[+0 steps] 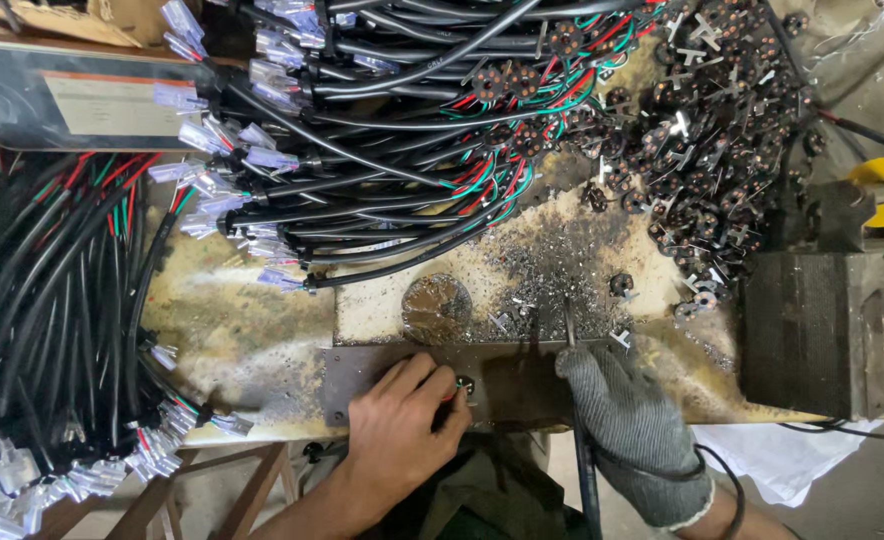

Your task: The person solders electrical wires at a workbench, holding a soldering iron in one hand and solder wire in the other to attach wire ends to small terminal components, then sets finished wired components aside and picks up the next piece.

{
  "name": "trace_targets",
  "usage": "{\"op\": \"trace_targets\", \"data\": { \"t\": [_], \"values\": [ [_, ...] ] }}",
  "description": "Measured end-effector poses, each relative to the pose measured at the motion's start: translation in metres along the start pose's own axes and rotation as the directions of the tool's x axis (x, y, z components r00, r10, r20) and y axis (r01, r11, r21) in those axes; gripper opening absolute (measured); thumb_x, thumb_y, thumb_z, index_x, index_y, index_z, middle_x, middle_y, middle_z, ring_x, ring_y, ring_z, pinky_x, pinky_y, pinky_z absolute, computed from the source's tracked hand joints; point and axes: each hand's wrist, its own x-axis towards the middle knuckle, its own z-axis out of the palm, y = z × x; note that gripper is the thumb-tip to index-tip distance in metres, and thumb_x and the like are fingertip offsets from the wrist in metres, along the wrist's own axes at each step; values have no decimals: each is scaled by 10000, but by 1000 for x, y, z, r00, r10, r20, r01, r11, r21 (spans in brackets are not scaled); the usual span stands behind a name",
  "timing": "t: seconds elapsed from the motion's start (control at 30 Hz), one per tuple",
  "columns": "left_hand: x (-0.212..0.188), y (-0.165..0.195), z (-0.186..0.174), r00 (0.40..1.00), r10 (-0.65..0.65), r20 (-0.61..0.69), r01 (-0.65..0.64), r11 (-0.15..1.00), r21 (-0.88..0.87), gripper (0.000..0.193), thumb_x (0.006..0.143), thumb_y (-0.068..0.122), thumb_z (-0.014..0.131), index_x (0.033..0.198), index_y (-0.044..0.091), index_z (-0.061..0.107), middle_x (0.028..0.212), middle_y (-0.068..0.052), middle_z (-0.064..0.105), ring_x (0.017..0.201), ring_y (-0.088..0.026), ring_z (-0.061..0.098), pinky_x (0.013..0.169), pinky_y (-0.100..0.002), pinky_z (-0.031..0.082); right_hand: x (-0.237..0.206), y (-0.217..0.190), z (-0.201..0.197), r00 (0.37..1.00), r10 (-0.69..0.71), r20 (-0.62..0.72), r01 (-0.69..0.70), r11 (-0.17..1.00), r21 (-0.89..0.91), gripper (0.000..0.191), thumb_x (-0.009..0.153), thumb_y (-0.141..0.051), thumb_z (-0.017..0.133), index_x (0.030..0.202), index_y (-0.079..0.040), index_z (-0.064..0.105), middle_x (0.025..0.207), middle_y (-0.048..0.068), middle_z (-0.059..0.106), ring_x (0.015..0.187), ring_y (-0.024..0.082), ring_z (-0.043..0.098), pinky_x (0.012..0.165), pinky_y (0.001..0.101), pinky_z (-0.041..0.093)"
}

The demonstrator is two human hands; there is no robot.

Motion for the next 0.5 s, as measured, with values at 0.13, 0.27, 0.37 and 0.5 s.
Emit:
{"op": "trace_targets", "data": {
  "t": [0.13,0.27,0.37,0.5],
  "values": [
    [-2,0,2,999,20,-30,-20,1000,-2,177,802,200,748,763,114,599,810,-45,583,776,-278,655,558,-430,514,-14,-9,25,996,-59,66,62,997,-42,233,919,-162,677,1107,-111,549,818,56,710,652,189,704,571,329,549],
    [-2,1,3,998,23,-59,-22,1000,21,175,808,199,747,758,119,599,801,-42,579,755,-272,655,551,-423,517,-11,2,23,996,-19,85,34,983,-179,242,924,-189,681,1112,-129,541,813,43,707,638,161,702,562,314,549],
    [-2,3,3,997,30,-64,-29,999,15,157,815,194,743,783,117,610,813,-51,577,744,-279,651,543,-423,520,7,24,5,851,470,235,-484,875,5,307,925,-290,708,1135,-162,524,761,3,682,666,130,704,634,293,567],
    [-1,4,4,998,23,-53,-22,1000,13,158,806,198,743,789,114,611,815,-53,578,741,-282,655,540,-431,521,18,11,27,876,480,36,-223,338,914,313,864,-104,717,1094,-84,507,793,43,696,690,135,694,668,305,609]
  ]
}}
